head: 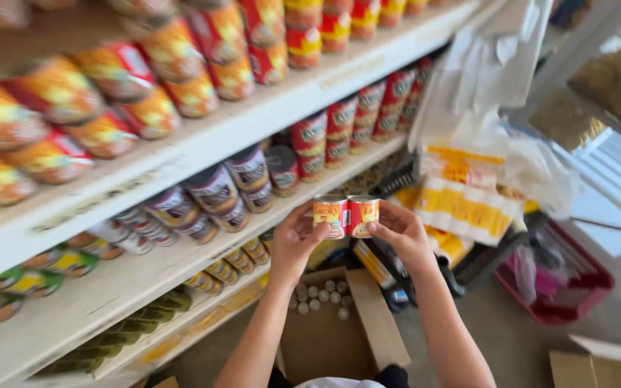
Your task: The person organizes and shelves various canned goods in a grocery store.
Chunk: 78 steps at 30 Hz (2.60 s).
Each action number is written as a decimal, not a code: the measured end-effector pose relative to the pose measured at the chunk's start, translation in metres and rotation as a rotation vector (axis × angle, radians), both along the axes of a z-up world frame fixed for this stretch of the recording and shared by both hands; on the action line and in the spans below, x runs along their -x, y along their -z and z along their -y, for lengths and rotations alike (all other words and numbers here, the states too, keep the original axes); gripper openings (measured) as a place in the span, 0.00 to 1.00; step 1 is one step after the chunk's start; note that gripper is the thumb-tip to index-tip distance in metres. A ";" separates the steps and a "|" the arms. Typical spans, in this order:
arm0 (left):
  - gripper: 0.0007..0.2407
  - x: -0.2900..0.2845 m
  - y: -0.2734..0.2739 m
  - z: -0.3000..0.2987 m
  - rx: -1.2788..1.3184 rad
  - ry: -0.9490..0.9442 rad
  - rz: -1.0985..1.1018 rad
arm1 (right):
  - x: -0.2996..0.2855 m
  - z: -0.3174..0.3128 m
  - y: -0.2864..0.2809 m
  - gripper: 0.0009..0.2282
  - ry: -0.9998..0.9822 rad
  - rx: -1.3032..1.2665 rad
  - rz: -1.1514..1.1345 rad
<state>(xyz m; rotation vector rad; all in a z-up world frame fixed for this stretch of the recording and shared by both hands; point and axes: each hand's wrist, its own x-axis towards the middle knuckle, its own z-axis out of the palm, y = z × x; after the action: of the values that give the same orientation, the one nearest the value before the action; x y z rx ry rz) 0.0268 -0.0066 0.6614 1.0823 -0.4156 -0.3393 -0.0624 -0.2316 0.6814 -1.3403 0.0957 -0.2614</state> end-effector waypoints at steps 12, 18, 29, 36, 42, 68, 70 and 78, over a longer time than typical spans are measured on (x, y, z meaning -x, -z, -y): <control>0.29 0.009 -0.098 -0.091 -0.068 -0.139 0.188 | -0.026 -0.082 -0.120 0.30 -0.216 0.097 0.196; 0.27 0.004 -0.156 -0.140 -0.136 -0.266 0.339 | -0.045 -0.126 -0.180 0.33 -0.351 0.127 0.346; 0.23 -0.040 -0.276 -0.195 -0.229 -0.579 0.700 | -0.109 -0.171 -0.293 0.25 -0.250 0.611 0.914; 0.20 -0.097 -0.325 -0.218 -0.348 -0.854 1.011 | -0.176 -0.187 -0.339 0.25 0.048 1.068 1.119; 0.19 -0.113 -0.321 -0.219 -0.462 -0.967 0.988 | -0.169 -0.199 -0.352 0.24 0.210 1.346 1.058; 0.20 -0.114 -0.319 -0.216 -0.760 -1.162 1.019 | -0.178 -0.191 -0.342 0.17 0.271 1.497 1.128; 0.21 -0.118 -0.319 -0.217 -0.771 -1.167 1.032 | -0.179 -0.190 -0.342 0.17 0.282 1.499 1.162; 0.21 -0.121 -0.315 -0.218 -0.796 -1.102 0.970 | -0.179 -0.188 -0.341 0.15 0.308 1.582 1.179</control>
<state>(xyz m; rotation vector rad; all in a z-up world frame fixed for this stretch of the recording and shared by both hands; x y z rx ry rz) 0.1478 0.2113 0.9769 2.0473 -0.4637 1.1448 0.1168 -0.0434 1.0224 -2.4467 -1.1235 -1.5653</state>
